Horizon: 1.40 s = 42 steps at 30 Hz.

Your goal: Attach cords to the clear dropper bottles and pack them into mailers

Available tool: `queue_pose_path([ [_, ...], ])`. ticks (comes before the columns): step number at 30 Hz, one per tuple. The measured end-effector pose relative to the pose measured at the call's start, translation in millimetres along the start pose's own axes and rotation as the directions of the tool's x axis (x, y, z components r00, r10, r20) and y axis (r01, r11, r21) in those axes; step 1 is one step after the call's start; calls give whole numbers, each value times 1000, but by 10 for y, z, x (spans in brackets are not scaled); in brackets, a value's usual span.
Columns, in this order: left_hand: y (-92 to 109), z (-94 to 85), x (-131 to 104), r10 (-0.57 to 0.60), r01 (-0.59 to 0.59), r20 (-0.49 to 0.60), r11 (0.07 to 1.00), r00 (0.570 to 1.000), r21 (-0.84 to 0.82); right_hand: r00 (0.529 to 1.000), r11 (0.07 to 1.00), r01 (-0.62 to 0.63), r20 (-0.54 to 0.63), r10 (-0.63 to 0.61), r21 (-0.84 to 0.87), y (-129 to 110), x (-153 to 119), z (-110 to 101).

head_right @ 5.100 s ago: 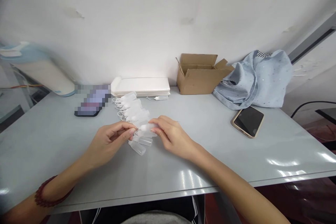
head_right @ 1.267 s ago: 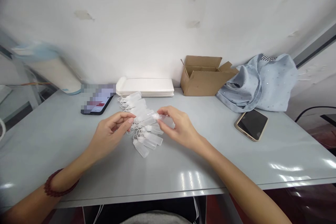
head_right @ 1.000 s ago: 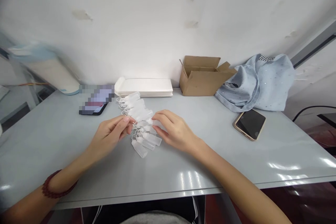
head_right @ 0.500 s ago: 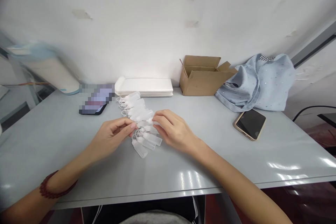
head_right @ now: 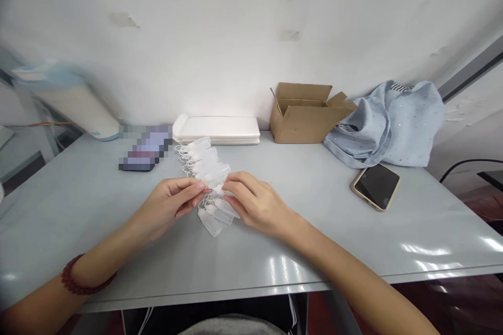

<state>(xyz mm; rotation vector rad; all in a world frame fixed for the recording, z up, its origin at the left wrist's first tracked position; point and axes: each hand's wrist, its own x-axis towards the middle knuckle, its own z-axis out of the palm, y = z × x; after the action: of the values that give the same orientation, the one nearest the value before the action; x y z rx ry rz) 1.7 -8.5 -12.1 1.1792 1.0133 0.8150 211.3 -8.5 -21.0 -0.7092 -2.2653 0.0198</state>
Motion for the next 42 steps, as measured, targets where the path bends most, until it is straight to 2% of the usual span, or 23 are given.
queue_pose_path([
  [6, 9, 7, 0, 0, 0, -5, 1000, 1000, -4, 1000, 1000, 0, 10, 0, 13, -16, 1, -3],
  [15, -94, 114, -56, 105, -90, -113, 988, 988, 128, 1000, 1000, -8, -21, 8, 20, -86, -12, 18],
  [24, -110, 156, -81, 119, -102, -120, 986, 986, 135, 998, 1000, 7, -62, -5, 28, -99, -46, 126],
  [42, -134, 190, -108, 179, -146, -118, 959, 977, 242, 999, 1000, 13, -39, -13, 2, -147, -54, 162],
])
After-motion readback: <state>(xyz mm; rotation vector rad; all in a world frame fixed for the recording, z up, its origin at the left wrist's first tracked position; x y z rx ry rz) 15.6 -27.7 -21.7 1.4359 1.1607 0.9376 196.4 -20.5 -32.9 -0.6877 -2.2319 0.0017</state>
